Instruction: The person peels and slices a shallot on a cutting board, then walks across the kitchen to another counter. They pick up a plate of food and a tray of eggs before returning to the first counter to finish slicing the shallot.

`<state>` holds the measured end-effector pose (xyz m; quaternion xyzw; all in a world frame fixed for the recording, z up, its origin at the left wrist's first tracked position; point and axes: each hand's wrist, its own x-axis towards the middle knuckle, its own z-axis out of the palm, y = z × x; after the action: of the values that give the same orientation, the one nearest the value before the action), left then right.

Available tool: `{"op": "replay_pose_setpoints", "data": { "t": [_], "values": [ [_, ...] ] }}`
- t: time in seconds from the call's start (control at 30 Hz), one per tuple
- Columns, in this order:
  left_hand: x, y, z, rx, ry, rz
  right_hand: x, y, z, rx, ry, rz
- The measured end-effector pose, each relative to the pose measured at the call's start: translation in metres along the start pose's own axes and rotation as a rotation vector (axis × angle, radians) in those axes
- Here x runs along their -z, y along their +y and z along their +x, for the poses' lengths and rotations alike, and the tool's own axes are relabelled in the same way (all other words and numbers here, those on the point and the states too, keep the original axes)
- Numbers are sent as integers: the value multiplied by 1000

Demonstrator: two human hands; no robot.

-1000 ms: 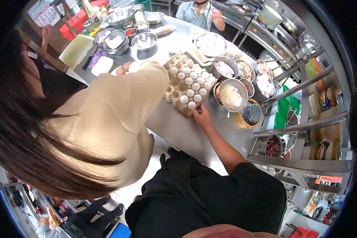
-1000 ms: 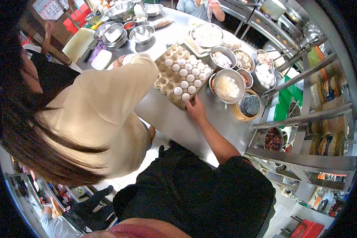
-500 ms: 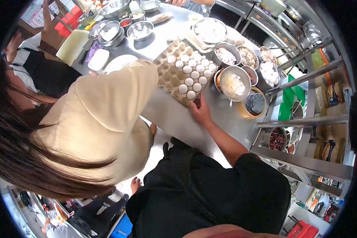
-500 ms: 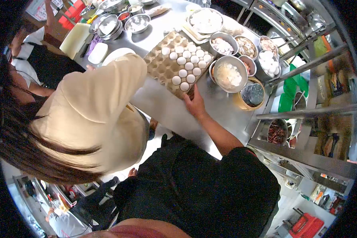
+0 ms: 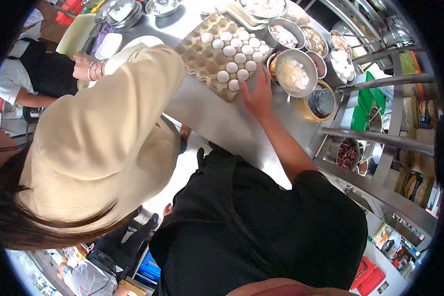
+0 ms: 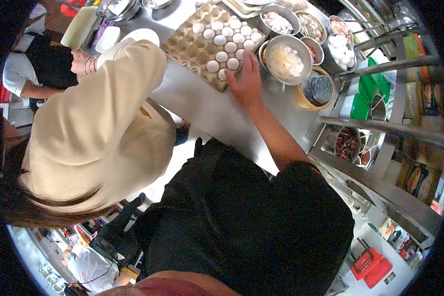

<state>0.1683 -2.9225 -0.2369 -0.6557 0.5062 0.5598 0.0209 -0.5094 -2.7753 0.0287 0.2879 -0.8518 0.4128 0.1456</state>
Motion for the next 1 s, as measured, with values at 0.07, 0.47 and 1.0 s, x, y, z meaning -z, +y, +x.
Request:
{"op": "replay_pose_setpoints", "data": {
  "t": [0.07,0.47,1.0],
  "values": [
    [1,-3,4,-2,-10,20,-15,6,19,79,33,-102],
    [-12,102,-47,-53,68,-4,-79,22,72,-107,-216,-472],
    [-2,45,-8,151,10,-134,-124,-17,132,-172,-368,-484]
  ]
}}
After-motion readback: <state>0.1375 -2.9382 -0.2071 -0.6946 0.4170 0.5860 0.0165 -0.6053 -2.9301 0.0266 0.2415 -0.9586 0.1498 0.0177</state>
